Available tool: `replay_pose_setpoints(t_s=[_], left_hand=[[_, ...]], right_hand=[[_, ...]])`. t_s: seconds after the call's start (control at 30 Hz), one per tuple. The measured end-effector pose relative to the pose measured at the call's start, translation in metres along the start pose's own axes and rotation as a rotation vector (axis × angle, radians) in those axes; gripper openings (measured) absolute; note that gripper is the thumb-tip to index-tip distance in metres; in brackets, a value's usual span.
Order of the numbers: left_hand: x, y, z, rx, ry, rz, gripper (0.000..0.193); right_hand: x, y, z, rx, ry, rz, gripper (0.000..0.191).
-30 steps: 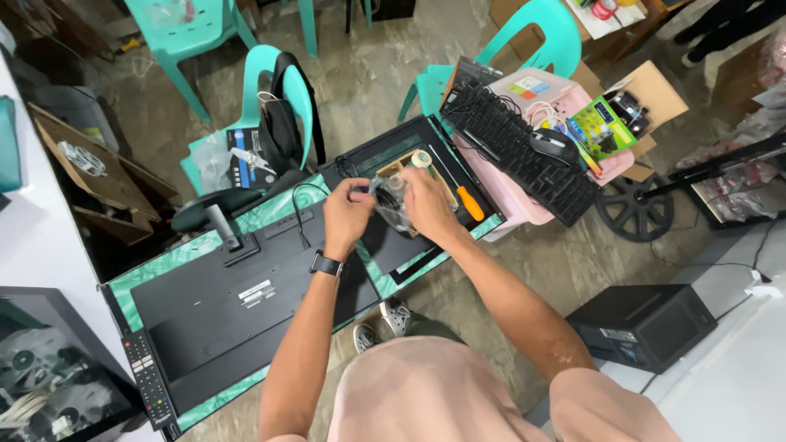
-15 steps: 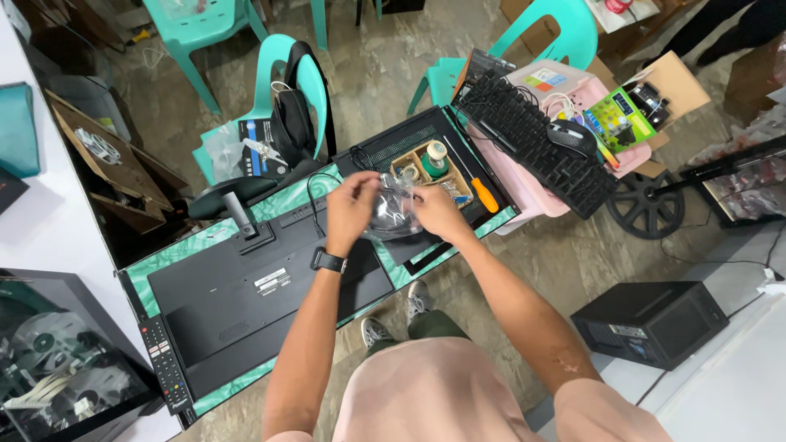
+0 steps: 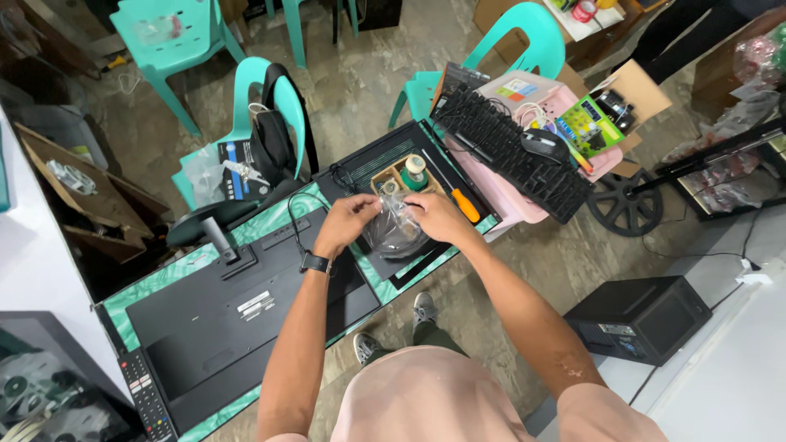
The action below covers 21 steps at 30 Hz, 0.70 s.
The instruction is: The person flips a monitor face-down on the workbench, attaches its round base stand to the back, and arranges the power and video cables. They then move to an open computer case and plug cables into the ports on the rear panel.
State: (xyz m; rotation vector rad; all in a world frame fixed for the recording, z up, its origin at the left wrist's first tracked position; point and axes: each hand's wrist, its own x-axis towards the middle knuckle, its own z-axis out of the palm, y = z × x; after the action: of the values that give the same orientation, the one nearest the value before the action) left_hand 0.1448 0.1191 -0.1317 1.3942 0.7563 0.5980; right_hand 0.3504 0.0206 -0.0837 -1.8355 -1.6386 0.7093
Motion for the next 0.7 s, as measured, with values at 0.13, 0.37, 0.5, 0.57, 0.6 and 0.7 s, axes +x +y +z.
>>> replay_pose_setpoints(t_s=[0.13, 0.37, 0.5, 0.57, 0.6, 0.7], left_hand=[[0.006, 0.002, 0.015, 0.234, 0.029, 0.055, 0.021], [0.016, -0.001, 0.046, 0.253, 0.193, 0.209, 0.019], [0.018, 0.000, 0.059, 0.368, 0.295, 0.400, 0.014], [0.018, 0.001, 0.063, 0.355, 0.316, 0.436, 0.012], [0.018, 0.002, 0.066, 0.365, 0.314, 0.428, 0.011], [0.020, 0.003, 0.070, 0.389, 0.320, 0.422, 0.009]], right_hand=[[0.001, 0.002, -0.007, -0.069, -0.017, -0.100, 0.025], [0.008, 0.007, -0.019, -0.138, -0.067, -0.126, 0.025], [0.014, 0.013, -0.022, -0.198, -0.090, -0.132, 0.018], [0.018, 0.017, -0.024, -0.224, -0.124, -0.142, 0.018], [0.018, 0.018, -0.025, -0.235, -0.146, -0.140, 0.018], [0.022, 0.022, -0.027, -0.200, -0.151, -0.022, 0.029]])
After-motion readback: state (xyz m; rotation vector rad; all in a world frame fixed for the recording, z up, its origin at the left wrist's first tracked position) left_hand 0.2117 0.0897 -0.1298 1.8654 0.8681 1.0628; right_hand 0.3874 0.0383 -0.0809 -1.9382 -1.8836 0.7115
